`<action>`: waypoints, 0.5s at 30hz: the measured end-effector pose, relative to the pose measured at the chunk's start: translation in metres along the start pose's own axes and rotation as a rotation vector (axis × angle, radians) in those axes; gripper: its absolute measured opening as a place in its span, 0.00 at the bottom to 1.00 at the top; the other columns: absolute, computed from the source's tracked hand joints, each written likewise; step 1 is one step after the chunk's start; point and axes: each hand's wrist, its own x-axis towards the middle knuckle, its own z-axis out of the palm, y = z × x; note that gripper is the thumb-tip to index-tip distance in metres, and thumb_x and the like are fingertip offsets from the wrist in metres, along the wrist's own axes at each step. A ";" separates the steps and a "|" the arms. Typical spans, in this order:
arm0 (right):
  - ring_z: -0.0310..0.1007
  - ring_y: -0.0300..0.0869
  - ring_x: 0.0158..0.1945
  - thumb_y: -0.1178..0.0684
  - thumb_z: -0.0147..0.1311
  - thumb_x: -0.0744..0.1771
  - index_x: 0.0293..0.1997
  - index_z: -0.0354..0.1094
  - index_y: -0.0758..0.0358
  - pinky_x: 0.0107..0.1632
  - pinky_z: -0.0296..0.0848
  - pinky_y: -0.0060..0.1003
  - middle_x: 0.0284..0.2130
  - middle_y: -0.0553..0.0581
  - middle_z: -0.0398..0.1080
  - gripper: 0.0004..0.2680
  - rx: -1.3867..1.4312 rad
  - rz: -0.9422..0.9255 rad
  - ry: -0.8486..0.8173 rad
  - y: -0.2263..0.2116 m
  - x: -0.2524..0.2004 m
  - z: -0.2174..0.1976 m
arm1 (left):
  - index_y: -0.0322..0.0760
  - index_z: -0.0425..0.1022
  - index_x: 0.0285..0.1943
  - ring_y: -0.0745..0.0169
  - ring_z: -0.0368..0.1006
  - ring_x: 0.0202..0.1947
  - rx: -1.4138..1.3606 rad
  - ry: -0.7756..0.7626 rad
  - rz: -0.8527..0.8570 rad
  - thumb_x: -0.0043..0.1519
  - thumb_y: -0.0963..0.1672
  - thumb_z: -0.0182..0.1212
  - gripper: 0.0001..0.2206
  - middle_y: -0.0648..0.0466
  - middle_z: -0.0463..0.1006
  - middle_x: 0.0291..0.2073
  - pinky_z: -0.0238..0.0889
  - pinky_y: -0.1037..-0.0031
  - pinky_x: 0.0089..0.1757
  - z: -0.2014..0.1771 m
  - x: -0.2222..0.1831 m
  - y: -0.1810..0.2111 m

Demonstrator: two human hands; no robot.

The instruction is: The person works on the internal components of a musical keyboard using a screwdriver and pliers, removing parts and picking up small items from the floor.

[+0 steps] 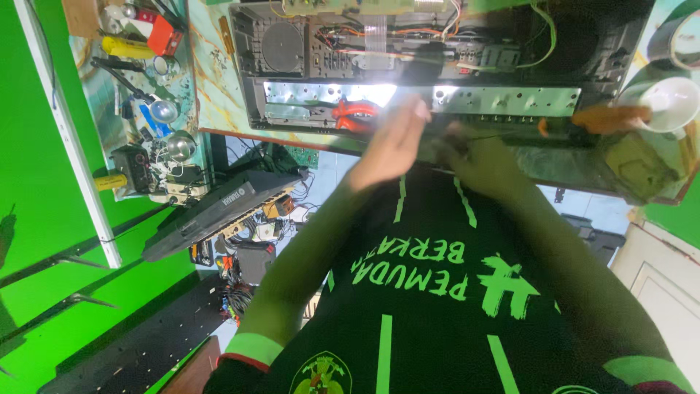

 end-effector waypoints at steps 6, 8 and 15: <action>0.76 0.51 0.49 0.53 0.55 0.69 0.53 0.66 0.71 0.48 0.75 0.47 0.43 0.68 0.73 0.12 -0.198 -0.264 0.063 0.027 0.006 0.045 | 0.33 0.69 0.50 0.51 0.73 0.41 -0.255 -0.345 0.029 0.75 0.47 0.48 0.12 0.44 0.73 0.38 0.67 0.66 0.46 -0.006 0.002 0.057; 0.74 0.52 0.56 0.54 0.53 0.70 0.64 0.64 0.76 0.52 0.73 0.48 0.51 0.73 0.71 0.17 -0.548 -0.468 0.307 0.026 0.006 0.062 | 0.34 0.70 0.51 0.56 0.73 0.42 -0.273 -0.277 0.188 0.74 0.48 0.50 0.12 0.46 0.74 0.40 0.67 0.68 0.45 -0.004 0.006 0.066; 0.78 0.51 0.35 0.48 0.58 0.67 0.45 0.75 0.65 0.43 0.76 0.48 0.33 0.62 0.77 0.10 -0.180 0.092 -0.159 -0.061 -0.013 0.012 | 0.32 0.71 0.39 0.73 0.63 0.29 -0.337 -0.012 -0.089 0.72 0.49 0.51 0.15 0.57 0.67 0.24 0.61 0.75 0.35 -0.039 -0.007 0.059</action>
